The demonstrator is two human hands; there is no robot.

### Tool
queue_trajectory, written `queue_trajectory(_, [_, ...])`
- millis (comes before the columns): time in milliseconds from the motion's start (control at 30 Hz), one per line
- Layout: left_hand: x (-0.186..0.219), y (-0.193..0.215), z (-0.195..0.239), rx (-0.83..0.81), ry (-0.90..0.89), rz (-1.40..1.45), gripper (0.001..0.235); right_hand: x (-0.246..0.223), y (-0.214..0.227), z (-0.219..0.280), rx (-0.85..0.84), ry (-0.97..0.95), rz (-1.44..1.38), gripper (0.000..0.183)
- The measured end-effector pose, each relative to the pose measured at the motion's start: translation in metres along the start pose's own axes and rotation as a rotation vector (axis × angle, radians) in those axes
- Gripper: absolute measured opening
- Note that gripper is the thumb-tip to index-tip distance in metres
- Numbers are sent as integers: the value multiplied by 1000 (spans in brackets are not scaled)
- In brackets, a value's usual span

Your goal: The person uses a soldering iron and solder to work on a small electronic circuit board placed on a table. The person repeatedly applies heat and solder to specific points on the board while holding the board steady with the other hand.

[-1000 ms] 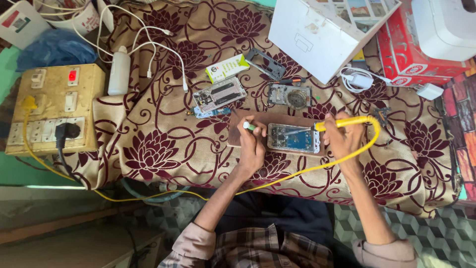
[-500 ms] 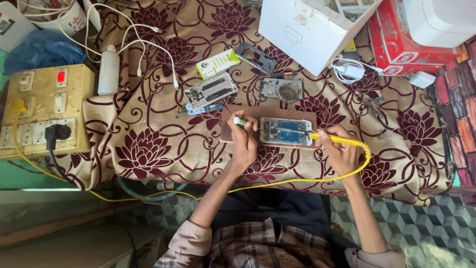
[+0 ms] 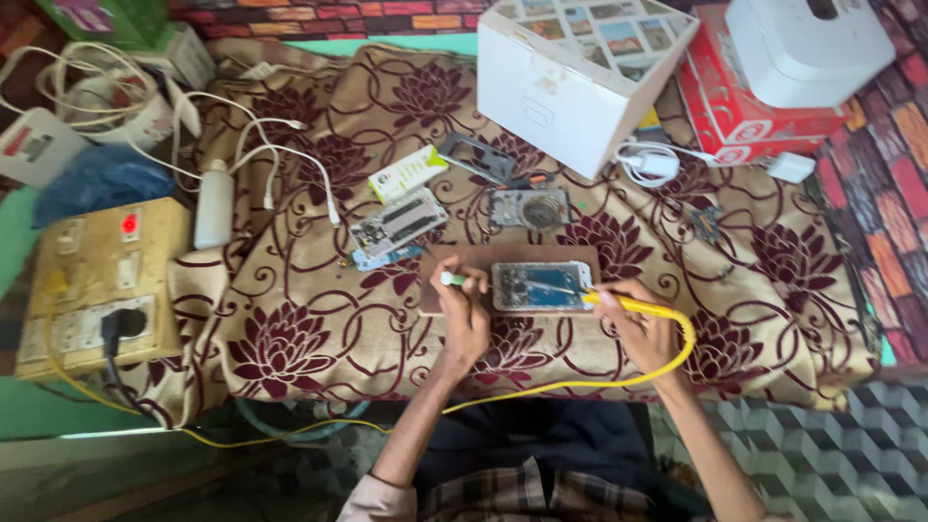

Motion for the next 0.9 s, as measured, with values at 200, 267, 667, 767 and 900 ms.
queue_trajectory(200, [-7, 1, 4, 12, 38, 14, 43, -10, -10, -1, -3, 85, -112, 19])
queue_trajectory(267, [-9, 4, 9, 28, 36, 44, 42, -7, -13, 1, -16, 77, -142, 20])
queue_trajectory(667, [-36, 7, 14, 117, 106, 91, 29, 34, -16, 18, 165, -28, -427, 21])
queue_trajectory(767, [-28, 7, 9, 75, 56, 76, 26, 28, -18, 18, 183, -3, -366, 22])
queue_trajectory(900, [-24, 3, 10, 80, 86, 66, 26, 25, -13, 20, 173, -31, -303, 22])
Point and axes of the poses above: each hand's wrist, its own z-axis away from the middle knuckle, its own y-axis out of the back of the hand, x = y × z, the point moved 7 cm from there along -z, towards the middle knuckle, and after that the axes turned 15 degrees about z, right-handed, at the moved point
